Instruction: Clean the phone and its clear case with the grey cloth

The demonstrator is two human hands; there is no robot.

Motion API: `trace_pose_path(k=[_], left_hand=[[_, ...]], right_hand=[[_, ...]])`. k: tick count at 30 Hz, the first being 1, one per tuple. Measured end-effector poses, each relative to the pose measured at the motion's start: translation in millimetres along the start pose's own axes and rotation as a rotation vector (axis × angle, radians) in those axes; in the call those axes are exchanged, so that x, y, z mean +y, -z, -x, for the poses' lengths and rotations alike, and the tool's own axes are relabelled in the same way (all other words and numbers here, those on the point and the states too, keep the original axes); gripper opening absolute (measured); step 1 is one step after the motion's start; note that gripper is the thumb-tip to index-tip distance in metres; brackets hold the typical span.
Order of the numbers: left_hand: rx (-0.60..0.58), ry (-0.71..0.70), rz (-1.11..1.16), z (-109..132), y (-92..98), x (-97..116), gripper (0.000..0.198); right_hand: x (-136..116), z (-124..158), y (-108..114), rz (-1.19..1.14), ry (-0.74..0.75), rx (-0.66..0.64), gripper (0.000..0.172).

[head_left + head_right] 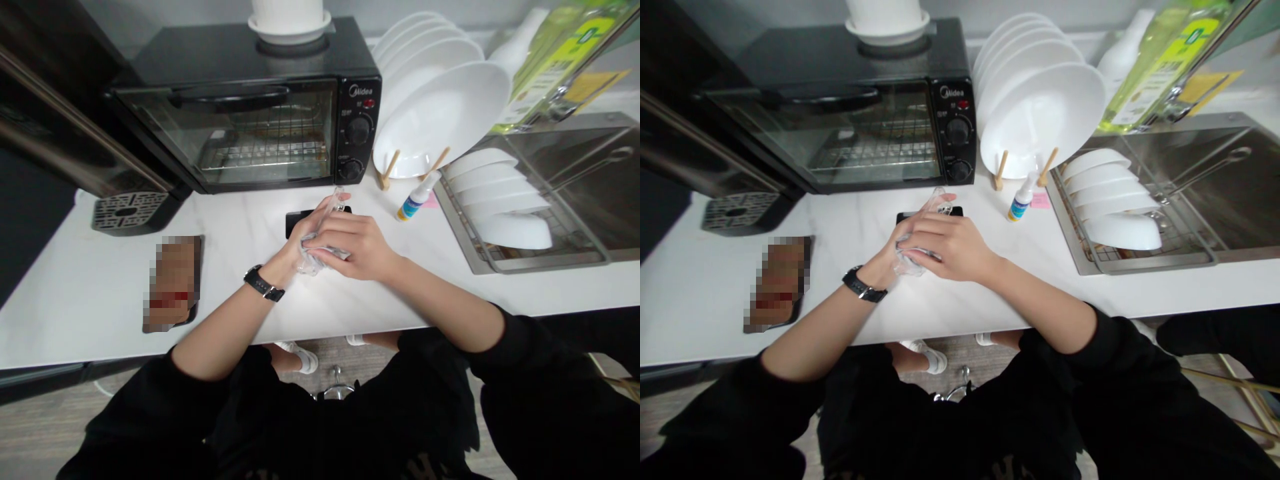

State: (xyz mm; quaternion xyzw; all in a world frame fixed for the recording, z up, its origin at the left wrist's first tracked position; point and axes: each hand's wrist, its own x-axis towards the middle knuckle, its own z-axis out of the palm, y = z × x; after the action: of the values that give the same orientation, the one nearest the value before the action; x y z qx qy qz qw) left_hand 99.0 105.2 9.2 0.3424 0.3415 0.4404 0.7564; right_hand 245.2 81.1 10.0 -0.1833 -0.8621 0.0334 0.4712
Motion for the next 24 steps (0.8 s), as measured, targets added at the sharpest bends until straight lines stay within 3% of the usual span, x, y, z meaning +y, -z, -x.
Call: trace_pose_path(k=[2, 4, 7, 11, 18, 22, 24], left_hand=[[-0.029, -0.008, 0.041, 1, -1.9, -1, 0.023], [-0.037, 0.086, 0.055, 1, -3.5, 0, 0.010], [-0.041, 0.252, 0.034, -1, -4.3, 1, 0.016], [-0.044, 0.281, 0.001, -3, -5.0, 3, 0.018], [-0.011, 0.270, 0.025, 0, -7.9, 3, 0.021], [0.003, 0.087, 0.076, -1, -6.8, -2, 0.013], [-0.034, -0.014, 0.041, -1, -4.0, -3, 0.019]], right_hand=[[6, -1, 4, 0.023, -0.077, 0.041, 0.018], [13, -1, 8, 0.090, -0.180, 0.097, 0.021], [22, -1, 14, 0.195, -0.334, 0.212, 0.025], [29, -1, 17, 0.227, -0.406, 0.284, 0.027], [22, -2, 15, 0.168, -0.323, 0.213, 0.027], [10, -2, 9, 0.067, -0.187, 0.084, 0.022], [3, -1, 5, 0.053, -0.110, 0.056, 0.018]])
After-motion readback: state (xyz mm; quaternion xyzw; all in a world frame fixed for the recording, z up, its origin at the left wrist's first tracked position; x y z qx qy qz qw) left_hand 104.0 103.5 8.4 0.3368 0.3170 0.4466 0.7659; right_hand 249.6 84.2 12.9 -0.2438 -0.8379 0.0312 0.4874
